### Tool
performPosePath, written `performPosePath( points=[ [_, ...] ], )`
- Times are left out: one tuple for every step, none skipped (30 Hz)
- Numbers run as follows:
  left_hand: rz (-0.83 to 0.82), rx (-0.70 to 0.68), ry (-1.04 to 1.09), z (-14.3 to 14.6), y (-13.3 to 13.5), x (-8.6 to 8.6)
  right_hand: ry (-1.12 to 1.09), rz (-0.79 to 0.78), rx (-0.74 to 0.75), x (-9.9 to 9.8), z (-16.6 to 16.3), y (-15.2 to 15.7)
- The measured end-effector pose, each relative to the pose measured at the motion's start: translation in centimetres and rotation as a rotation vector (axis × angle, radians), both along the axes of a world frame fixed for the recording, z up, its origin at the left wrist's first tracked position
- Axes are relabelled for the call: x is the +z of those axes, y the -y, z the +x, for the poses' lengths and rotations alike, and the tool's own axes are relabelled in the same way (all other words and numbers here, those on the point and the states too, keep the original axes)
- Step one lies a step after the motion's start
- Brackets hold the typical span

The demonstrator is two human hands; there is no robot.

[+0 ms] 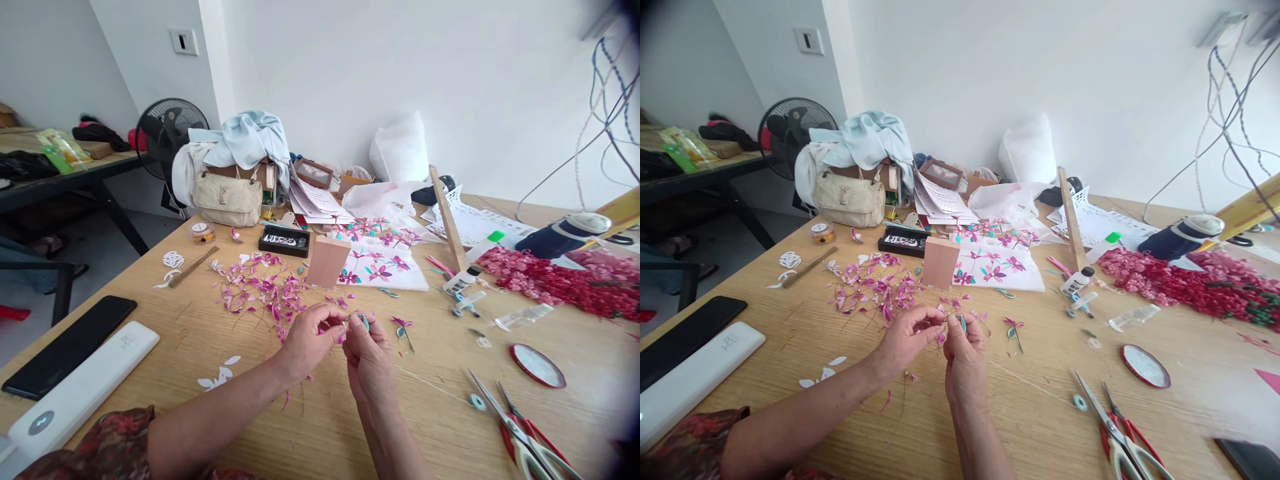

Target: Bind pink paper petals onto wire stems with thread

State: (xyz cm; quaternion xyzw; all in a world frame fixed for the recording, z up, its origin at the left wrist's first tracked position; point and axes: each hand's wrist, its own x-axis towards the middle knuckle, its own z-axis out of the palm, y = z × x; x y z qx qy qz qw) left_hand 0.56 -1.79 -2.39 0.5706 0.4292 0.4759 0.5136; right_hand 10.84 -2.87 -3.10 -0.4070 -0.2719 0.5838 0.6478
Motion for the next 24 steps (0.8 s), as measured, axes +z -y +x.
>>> performPosePath(
  points=[
    [0.011, 0.024, -0.008, 0.1, -0.1, -0.2, -0.005, 0.003, 0.003, -0.1, 0.0, 0.0],
    [0.021, 0.045, -0.013, 0.2, -0.2, -0.3, -0.010, 0.006, 0.005, -0.1, -0.1, 0.0],
    [0.028, 0.064, -0.015, 0.4, -0.2, -0.4, -0.015, 0.006, 0.007, -0.2, -0.2, 0.1],
    [0.030, 0.083, -0.011, 0.5, -0.2, -0.5, -0.020, 0.006, 0.010, -0.2, -0.3, 0.1],
    [0.028, 0.100, -0.002, 0.5, -0.2, -0.5, -0.027, 0.005, 0.010, -0.3, -0.4, 0.2],
    [0.022, 0.114, 0.011, 0.6, -0.2, -0.5, -0.035, 0.002, 0.009, -0.3, -0.5, 0.2],
    [0.010, 0.124, 0.028, 0.6, -0.1, -0.4, -0.043, -0.001, 0.006, -0.3, -0.5, 0.2],
    [-0.006, 0.130, 0.048, 0.6, -0.1, -0.4, -0.048, -0.005, 0.003, -0.4, -0.6, 0.3],
    [-0.027, 0.130, 0.071, 0.6, 0.0, -0.3, -0.052, -0.009, 0.000, -0.4, -0.7, 0.3],
    [-0.051, 0.124, 0.092, 0.6, 0.0, -0.2, -0.053, -0.012, 0.001, -0.4, -0.8, 0.3],
    [-0.072, 0.116, 0.112, 0.5, 0.0, -0.2, -0.049, -0.014, 0.008, -0.4, -0.8, 0.3],
    [-0.086, 0.109, 0.126, 0.4, 0.0, -0.1, -0.043, -0.015, 0.019, -0.4, -0.9, 0.3],
    [-0.092, 0.106, 0.127, 0.2, 0.0, -0.1, -0.036, -0.015, 0.037, -0.4, -1.0, 0.3],
    [-0.088, 0.108, 0.115, 0.0, -0.1, 0.0, -0.028, -0.016, 0.060, -0.3, -1.0, 0.4],
    [-0.076, 0.113, 0.091, -0.2, -0.2, 0.1, -0.019, -0.018, 0.088, -0.2, -1.1, 0.5],
    [-0.057, 0.117, 0.055, -0.5, -0.4, 0.1, -0.009, -0.023, 0.117, -0.2, -1.1, 0.6],
    [-0.031, 0.121, 0.008, -0.7, -0.5, 0.2, 0.000, -0.028, 0.145, -0.1, -1.2, 0.8],
    [0.004, 0.129, -0.050, -1.0, -0.7, 0.2, 0.008, -0.036, 0.172, -0.1, -1.2, 1.0],
    [0.051, 0.138, -0.119, -1.3, -0.8, 0.2, 0.014, -0.045, 0.194, -0.1, -1.3, 1.3],
    [0.110, 0.148, -0.194, -1.5, -0.9, 0.3, 0.018, -0.060, 0.212, -0.1, -1.4, 1.6],
    [0.177, 0.158, -0.272, -1.7, -1.0, 0.3, 0.020, -0.083, 0.227, -0.2, -1.4, 1.9],
    [0.248, 0.164, -0.349, -1.9, -1.1, 0.4, 0.025, -0.110, 0.237, -0.2, -1.4, 2.3],
    [0.315, 0.163, -0.419, -2.0, -1.2, 0.4, 0.035, -0.141, 0.245, -0.2, -1.4, 2.7],
    [0.372, 0.147, -0.483, -2.0, -1.2, 0.5, 0.054, -0.172, 0.253, -0.2, -1.4, 3.0]
  ],
)
